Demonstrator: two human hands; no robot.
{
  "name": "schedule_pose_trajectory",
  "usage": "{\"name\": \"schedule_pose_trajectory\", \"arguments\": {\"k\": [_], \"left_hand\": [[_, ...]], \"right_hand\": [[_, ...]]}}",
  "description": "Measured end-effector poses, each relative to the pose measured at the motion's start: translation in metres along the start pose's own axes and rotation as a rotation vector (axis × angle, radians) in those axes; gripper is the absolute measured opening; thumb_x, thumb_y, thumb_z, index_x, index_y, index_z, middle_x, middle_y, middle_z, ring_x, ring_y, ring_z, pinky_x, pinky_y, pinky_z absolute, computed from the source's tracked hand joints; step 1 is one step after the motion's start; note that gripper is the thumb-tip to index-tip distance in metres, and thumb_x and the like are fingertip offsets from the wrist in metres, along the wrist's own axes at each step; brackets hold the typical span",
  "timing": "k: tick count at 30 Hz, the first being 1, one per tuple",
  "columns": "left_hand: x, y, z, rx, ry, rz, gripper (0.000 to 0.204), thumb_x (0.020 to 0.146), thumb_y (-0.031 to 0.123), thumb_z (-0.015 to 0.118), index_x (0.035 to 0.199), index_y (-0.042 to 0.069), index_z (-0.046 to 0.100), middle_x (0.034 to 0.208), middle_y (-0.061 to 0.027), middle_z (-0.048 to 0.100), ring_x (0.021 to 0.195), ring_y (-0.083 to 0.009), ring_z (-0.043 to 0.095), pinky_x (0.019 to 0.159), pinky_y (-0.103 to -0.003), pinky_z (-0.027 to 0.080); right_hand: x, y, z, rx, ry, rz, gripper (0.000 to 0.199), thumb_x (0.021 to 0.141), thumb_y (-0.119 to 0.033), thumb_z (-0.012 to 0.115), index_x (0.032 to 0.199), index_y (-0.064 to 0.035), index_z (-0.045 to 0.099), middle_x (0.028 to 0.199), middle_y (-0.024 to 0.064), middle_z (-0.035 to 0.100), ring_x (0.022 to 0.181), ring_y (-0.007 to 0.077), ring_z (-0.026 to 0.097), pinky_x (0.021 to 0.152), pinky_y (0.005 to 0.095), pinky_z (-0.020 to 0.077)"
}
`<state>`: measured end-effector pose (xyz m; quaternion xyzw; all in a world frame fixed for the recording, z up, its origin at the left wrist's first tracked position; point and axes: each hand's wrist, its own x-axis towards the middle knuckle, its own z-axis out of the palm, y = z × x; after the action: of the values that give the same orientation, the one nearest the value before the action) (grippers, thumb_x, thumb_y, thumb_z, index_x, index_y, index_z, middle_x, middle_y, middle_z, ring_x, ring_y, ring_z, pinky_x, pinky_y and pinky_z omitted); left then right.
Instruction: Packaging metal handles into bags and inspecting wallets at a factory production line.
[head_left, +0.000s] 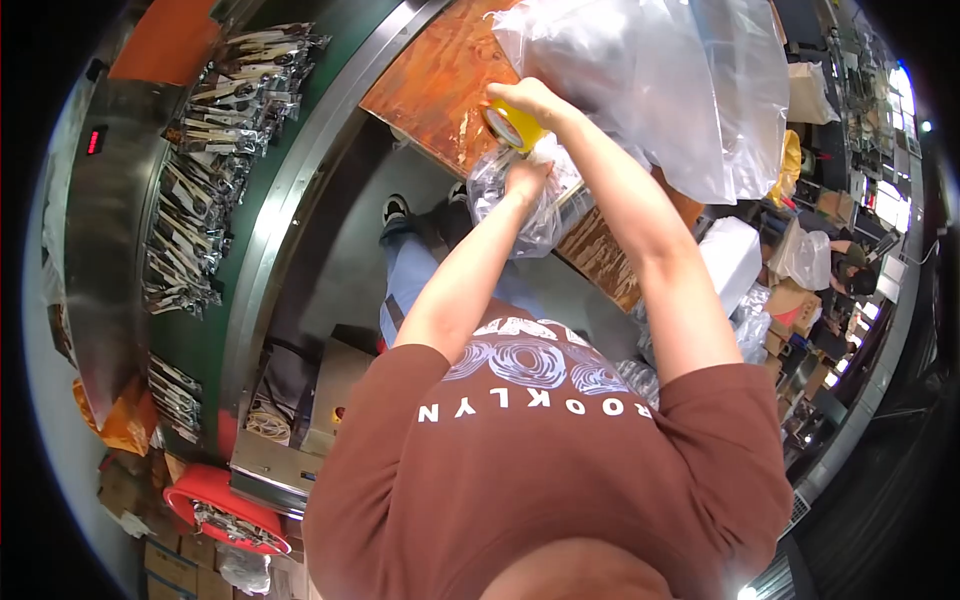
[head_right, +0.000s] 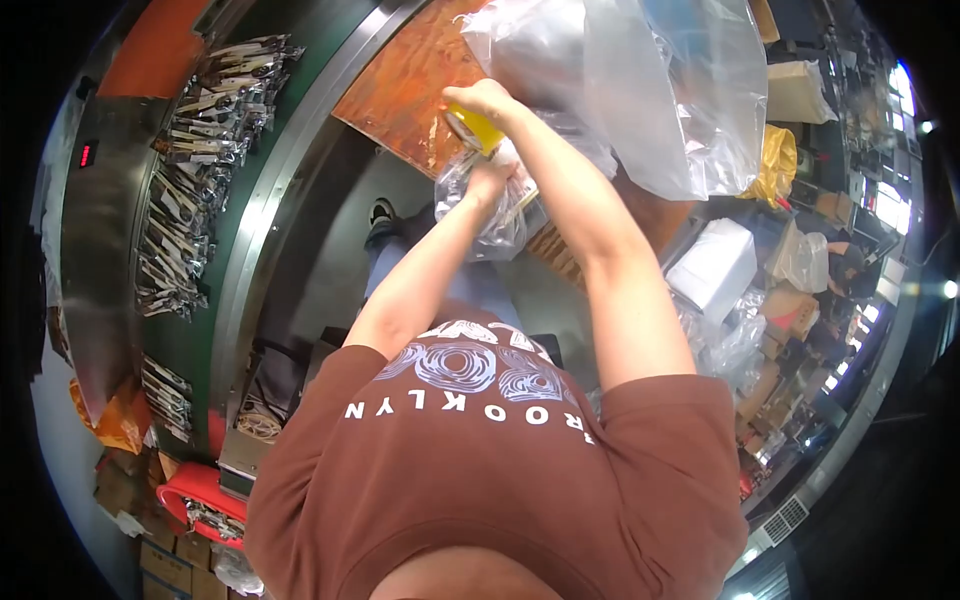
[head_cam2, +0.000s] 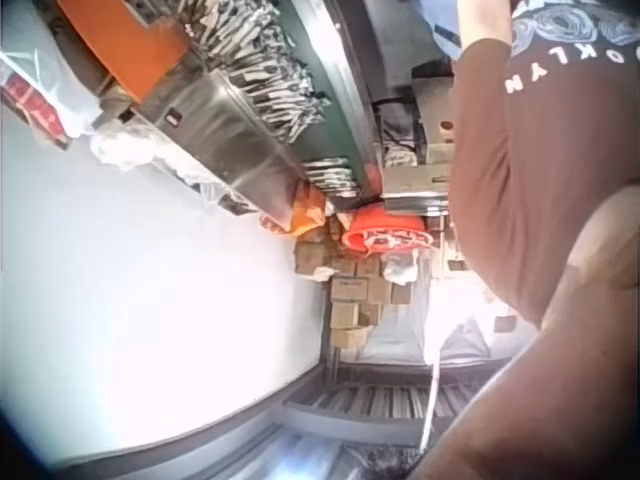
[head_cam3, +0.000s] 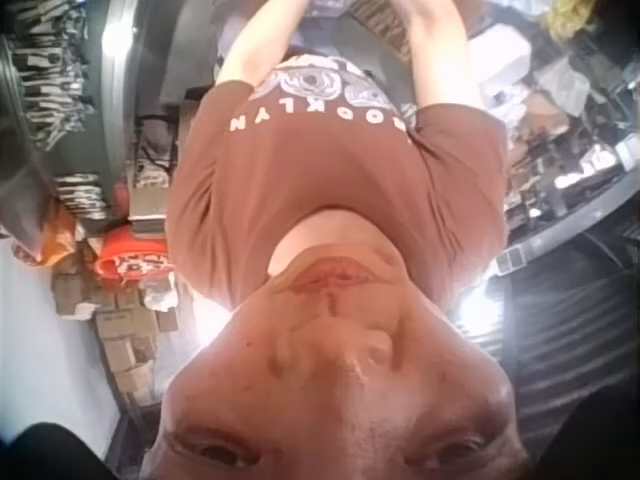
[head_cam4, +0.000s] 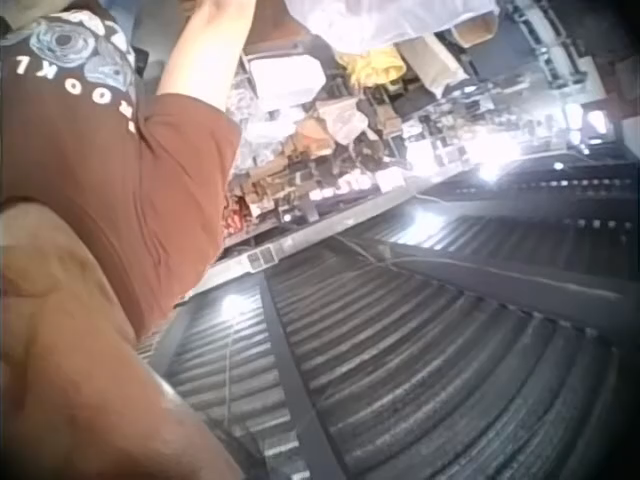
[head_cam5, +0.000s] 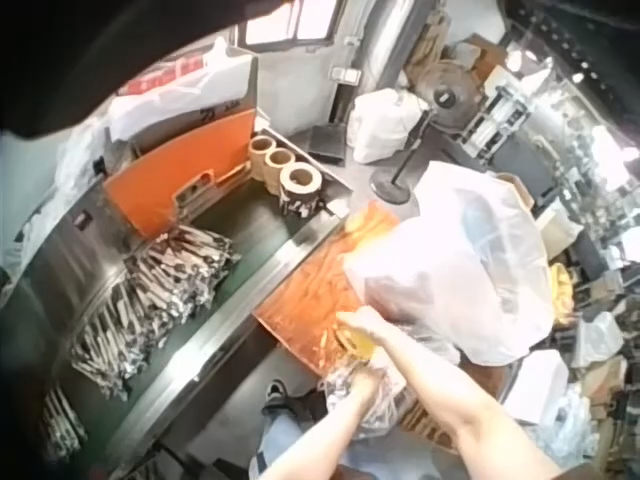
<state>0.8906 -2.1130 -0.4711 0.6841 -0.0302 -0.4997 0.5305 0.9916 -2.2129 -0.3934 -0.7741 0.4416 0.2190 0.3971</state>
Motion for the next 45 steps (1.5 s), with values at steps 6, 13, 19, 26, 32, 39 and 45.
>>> {"name": "schedule_pose_trajectory", "arguments": {"k": [6,13,19,26,32,39,45], "left_hand": [[-0.002,-0.003,-0.004,-0.134,0.157,-0.029,0.026,0.067,0.023,0.065,0.073,-0.003,0.063,0.068,-0.0135,0.063,0.064,-0.0202,0.059,0.061,-0.036,0.044],[-0.006,-0.015,-0.036,-0.290,0.006,-0.026,0.019,0.068,0.014,0.068,0.063,-0.004,0.061,0.057,-0.0059,0.056,0.052,-0.0134,0.049,0.050,-0.031,0.038],[-0.008,-0.013,-0.028,-0.410,-0.128,-0.132,0.019,0.074,0.012,0.068,0.072,-0.006,0.063,0.065,-0.0061,0.061,0.054,-0.0113,0.053,0.049,-0.026,0.039],[-0.039,0.003,-0.029,0.013,0.077,0.125,0.019,0.075,0.017,0.063,0.081,-0.002,0.065,0.070,-0.0093,0.062,0.059,-0.0136,0.055,0.054,-0.029,0.043],[-0.033,0.063,-0.113,0.567,-0.424,-0.209,0.027,0.074,0.021,0.065,0.084,-0.003,0.063,0.070,-0.0075,0.062,0.063,-0.0136,0.059,0.057,-0.028,0.047],[0.034,0.030,-0.140,0.546,0.186,0.229,0.059,0.086,0.051,0.039,0.080,-0.002,0.063,0.072,-0.0168,0.063,0.072,-0.0273,0.063,0.070,-0.036,0.046],[0.053,-0.069,-0.162,0.280,-0.056,0.147,0.065,0.092,0.049,0.020,0.131,-0.002,0.031,0.121,-0.0231,0.048,0.110,-0.0251,0.049,0.091,-0.033,0.038]], "right_hand": [[-0.166,0.043,-0.075,0.089,-0.060,-0.162,0.037,0.075,-0.028,0.059,0.096,0.0016,0.061,0.079,0.0043,0.061,0.073,0.0105,0.054,0.069,0.0259,0.0442],[-0.355,0.150,-0.137,0.163,0.162,0.058,0.031,0.076,-0.024,0.061,0.092,0.0031,0.062,0.071,0.0016,0.061,0.066,0.0081,0.054,0.062,0.0250,0.0452],[-0.227,0.234,-0.029,-0.359,0.088,0.096,0.050,0.068,-0.050,0.054,0.082,-0.0039,0.066,0.078,0.0200,0.062,0.076,0.0335,0.062,0.067,0.0392,0.0485],[-0.201,0.290,-0.003,-0.647,0.055,-0.020,0.041,0.065,-0.044,0.057,0.072,-0.0051,0.065,0.073,0.0183,0.062,0.071,0.0323,0.062,0.065,0.0405,0.0491],[-0.230,0.335,0.025,-0.483,0.507,0.160,0.032,0.073,-0.032,0.061,0.081,-0.0013,0.058,0.072,0.0163,0.061,0.076,0.0323,0.060,0.073,0.0425,0.0466],[-0.155,0.240,0.074,0.400,0.783,0.096,0.066,0.068,-0.036,0.073,0.110,0.0073,0.047,0.110,0.0242,0.053,0.101,0.0323,0.052,0.088,0.0374,0.0396],[-0.108,0.108,0.113,0.919,0.573,-0.380,0.080,0.063,-0.023,0.078,0.124,0.0042,0.034,0.117,0.0132,0.048,0.108,0.0213,0.046,0.091,0.0314,0.0382]]}}
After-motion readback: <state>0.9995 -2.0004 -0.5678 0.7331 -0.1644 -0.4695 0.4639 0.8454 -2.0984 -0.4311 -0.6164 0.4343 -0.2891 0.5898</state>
